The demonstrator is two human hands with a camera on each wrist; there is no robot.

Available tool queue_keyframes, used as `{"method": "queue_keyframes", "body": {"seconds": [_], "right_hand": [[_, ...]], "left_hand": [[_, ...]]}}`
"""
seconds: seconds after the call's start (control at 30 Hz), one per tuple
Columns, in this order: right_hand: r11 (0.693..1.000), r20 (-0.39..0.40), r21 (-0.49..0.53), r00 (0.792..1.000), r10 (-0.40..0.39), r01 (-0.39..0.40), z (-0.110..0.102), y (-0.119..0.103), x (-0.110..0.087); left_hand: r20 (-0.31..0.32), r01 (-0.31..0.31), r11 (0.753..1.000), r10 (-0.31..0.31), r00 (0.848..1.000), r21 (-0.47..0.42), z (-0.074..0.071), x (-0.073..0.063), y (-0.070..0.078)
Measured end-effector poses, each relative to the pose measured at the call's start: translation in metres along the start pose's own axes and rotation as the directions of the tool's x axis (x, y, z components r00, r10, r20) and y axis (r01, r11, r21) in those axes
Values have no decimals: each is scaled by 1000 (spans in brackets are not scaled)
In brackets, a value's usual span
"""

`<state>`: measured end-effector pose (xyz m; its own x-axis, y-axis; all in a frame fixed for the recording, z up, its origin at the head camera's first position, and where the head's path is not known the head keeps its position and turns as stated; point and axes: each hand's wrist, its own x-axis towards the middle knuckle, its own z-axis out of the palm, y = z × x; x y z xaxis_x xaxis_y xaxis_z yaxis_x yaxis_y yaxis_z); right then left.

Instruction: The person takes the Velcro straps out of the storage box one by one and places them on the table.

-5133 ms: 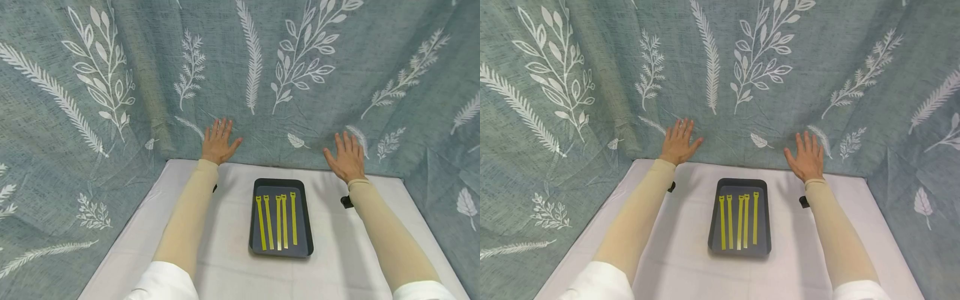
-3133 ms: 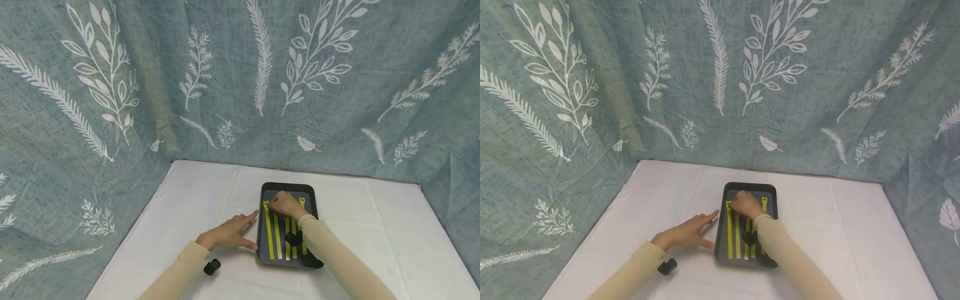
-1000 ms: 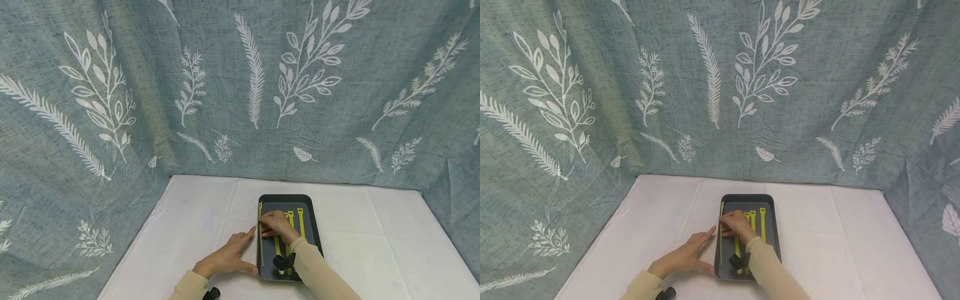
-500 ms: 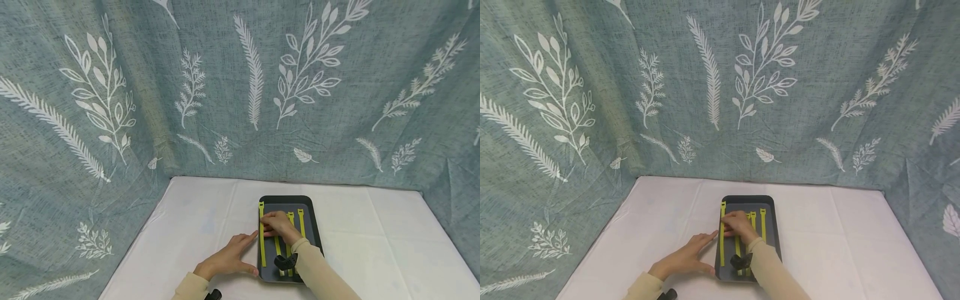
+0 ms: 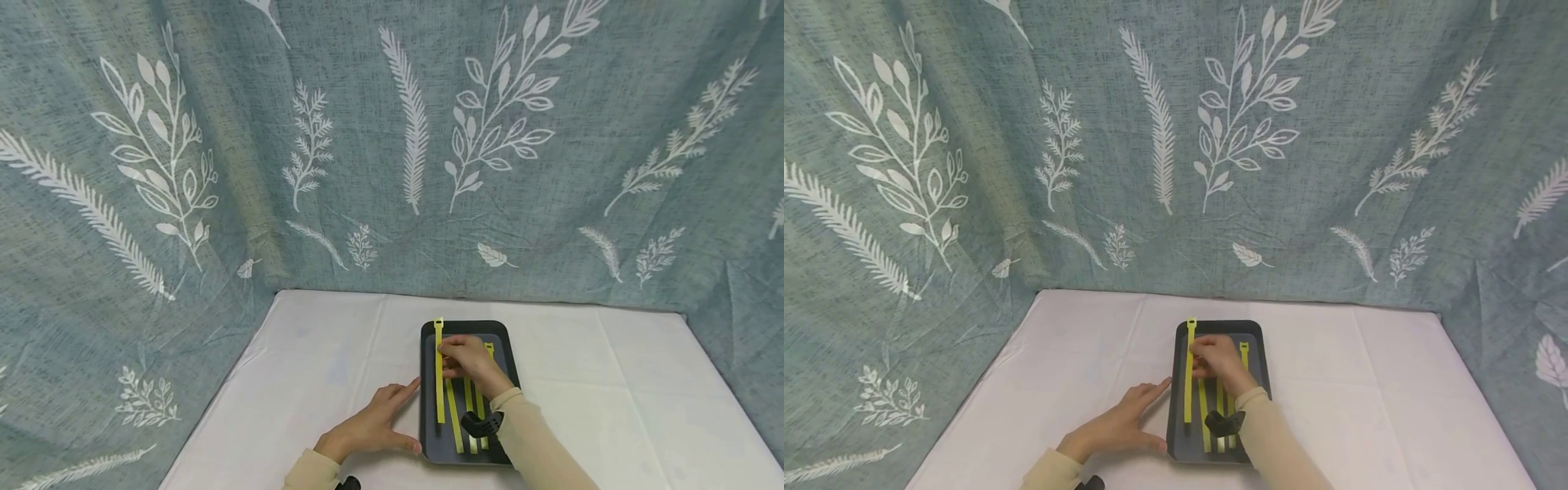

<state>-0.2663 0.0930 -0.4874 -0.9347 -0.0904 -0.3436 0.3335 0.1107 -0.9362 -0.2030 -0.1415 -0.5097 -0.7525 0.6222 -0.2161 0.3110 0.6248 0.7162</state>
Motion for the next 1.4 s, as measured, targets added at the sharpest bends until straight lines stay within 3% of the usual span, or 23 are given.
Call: {"method": "queue_keyframes", "body": {"seconds": [0.37,0.67,1.0,1.2,1.4], "right_hand": [[999,4,-5,999,-54,54,-18,-20,-15],[997,27,26,997,-74,73,-35,-34,-15],[995,37,34,995,-97,96,-56,-42,-12],[995,25,0,994,-102,102,-71,-49,-15],[993,17,-19,993,-117,117,-86,-53,-17]], "left_hand": [[11,-14,1000,14,1000,-7,1,-1,1],[5,-32,999,32,999,-19,2,0,-2],[14,4,999,-4,1000,-41,2,-1,1],[56,13,998,-10,998,-55,-1,1,-4],[52,53,997,-50,997,-56,-8,2,2]]}}
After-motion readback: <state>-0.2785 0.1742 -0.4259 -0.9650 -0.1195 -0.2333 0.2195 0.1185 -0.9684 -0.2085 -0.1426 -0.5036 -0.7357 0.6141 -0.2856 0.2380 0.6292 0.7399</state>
